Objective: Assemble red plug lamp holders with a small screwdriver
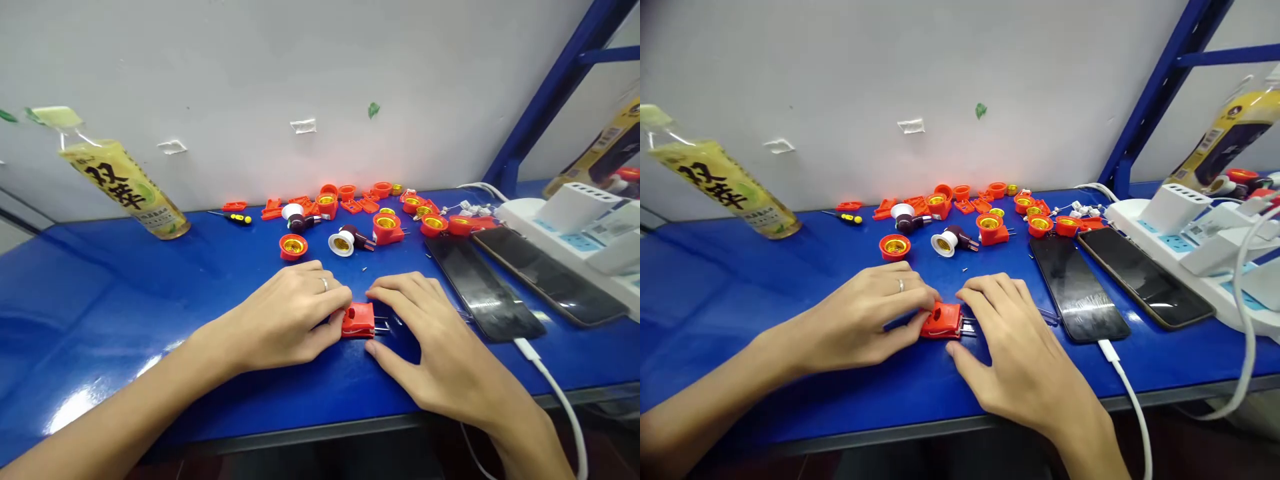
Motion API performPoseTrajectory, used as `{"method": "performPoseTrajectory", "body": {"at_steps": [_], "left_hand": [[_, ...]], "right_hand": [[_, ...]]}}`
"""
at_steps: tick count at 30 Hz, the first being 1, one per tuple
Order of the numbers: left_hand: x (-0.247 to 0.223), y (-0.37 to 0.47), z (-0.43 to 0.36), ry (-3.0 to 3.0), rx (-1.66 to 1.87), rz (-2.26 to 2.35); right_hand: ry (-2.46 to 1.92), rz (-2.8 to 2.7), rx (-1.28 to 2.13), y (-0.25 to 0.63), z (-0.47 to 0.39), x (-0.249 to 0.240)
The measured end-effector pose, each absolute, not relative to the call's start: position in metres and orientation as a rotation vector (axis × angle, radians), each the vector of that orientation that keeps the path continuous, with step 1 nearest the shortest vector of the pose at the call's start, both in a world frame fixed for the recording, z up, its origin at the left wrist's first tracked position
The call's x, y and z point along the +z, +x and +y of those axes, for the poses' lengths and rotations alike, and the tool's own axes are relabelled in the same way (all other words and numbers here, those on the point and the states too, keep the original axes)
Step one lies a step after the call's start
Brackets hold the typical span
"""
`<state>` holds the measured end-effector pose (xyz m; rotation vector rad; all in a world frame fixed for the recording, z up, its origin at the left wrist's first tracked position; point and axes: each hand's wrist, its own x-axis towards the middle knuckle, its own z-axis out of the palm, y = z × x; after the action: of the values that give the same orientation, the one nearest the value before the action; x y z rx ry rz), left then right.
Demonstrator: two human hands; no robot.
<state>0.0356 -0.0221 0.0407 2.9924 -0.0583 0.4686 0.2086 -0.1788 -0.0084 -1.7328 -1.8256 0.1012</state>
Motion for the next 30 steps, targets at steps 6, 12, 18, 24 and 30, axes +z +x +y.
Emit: {"method": "performPoseTrajectory", "body": {"at_steps": [6, 12, 18, 24, 30], "left_hand": [[0.037, 0.036, -0.025, 2.981, 0.459, -0.077], [0.032, 0.035, -0.025, 2.933, 0.47, -0.08], [0.029, 0.032, -0.022, 2.867, 0.449, -0.074], [0.023, 0.032, -0.02, 2.843, 0.491, -0.132], [0.017, 0.031, -0.019, 2.841, 0.538, -0.152]], "right_hand": [[-1.69, -1.884, 0.118, 0.208, -0.178, -0.007], [-1.695, -1.908, 0.094, 0.208, -0.178, -0.007], [-1.659, -1.909, 0.081, 0.21, -0.178, -0.011], [-1.657, -1.853, 0.08, 0.211, -0.178, -0.012], [-1.592, -1.863, 0.051, 0.212, -0.176, -0.014]]}}
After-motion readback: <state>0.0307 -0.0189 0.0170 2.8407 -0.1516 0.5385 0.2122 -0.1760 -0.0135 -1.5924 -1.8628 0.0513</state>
